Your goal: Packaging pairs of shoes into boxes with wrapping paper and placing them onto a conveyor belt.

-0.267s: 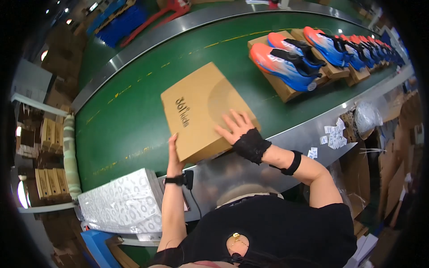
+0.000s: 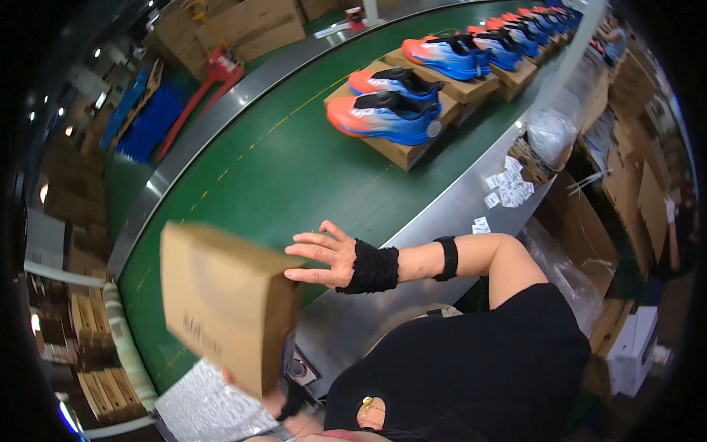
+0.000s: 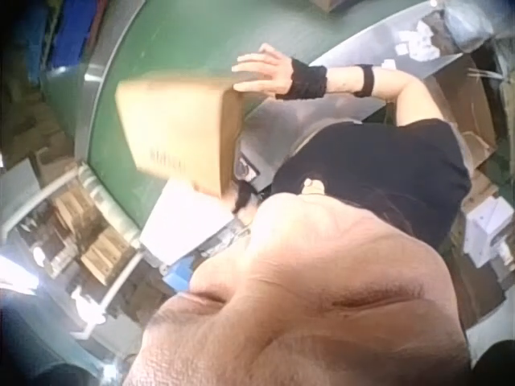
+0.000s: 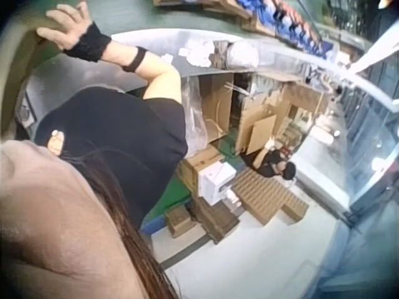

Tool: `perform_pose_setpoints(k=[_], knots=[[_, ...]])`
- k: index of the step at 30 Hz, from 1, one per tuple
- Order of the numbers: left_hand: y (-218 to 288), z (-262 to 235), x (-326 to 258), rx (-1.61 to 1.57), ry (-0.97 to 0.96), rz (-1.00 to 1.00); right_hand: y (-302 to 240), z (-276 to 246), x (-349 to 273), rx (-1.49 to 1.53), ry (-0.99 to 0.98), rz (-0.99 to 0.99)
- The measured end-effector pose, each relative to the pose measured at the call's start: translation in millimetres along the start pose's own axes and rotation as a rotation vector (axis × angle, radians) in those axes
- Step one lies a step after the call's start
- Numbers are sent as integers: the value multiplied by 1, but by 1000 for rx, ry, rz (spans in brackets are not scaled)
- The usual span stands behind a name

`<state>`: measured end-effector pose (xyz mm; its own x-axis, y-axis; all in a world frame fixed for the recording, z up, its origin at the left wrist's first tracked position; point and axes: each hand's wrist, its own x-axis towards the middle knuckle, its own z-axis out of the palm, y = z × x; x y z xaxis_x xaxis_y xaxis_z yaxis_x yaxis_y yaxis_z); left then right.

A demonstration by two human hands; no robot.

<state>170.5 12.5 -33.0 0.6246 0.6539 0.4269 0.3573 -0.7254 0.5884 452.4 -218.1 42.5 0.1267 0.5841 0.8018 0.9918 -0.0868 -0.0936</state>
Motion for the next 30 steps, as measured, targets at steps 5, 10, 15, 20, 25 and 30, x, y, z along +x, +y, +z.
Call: perform_pose_setpoints(k=[5,10,15,20,25,30], knots=[[-81,-59,-50,-818,269,-606,86,11,-51,-128,42,53],[-104,-78,-86,-971,277,-749,234,-61,-55,-641,-107,591],[-111,-81,-117,-1132,310,-902,269,-89,-39,-486,-468,1091],[-51,-69,-102,-1095,335,-1073,205,-97,-29,-406,-692,1015],[77,16,3,-856,-10,-753,113,-100,-70,-181,-522,596],[153,128,57,-278,-484,136,41,-60,-109,185,-757,238]])
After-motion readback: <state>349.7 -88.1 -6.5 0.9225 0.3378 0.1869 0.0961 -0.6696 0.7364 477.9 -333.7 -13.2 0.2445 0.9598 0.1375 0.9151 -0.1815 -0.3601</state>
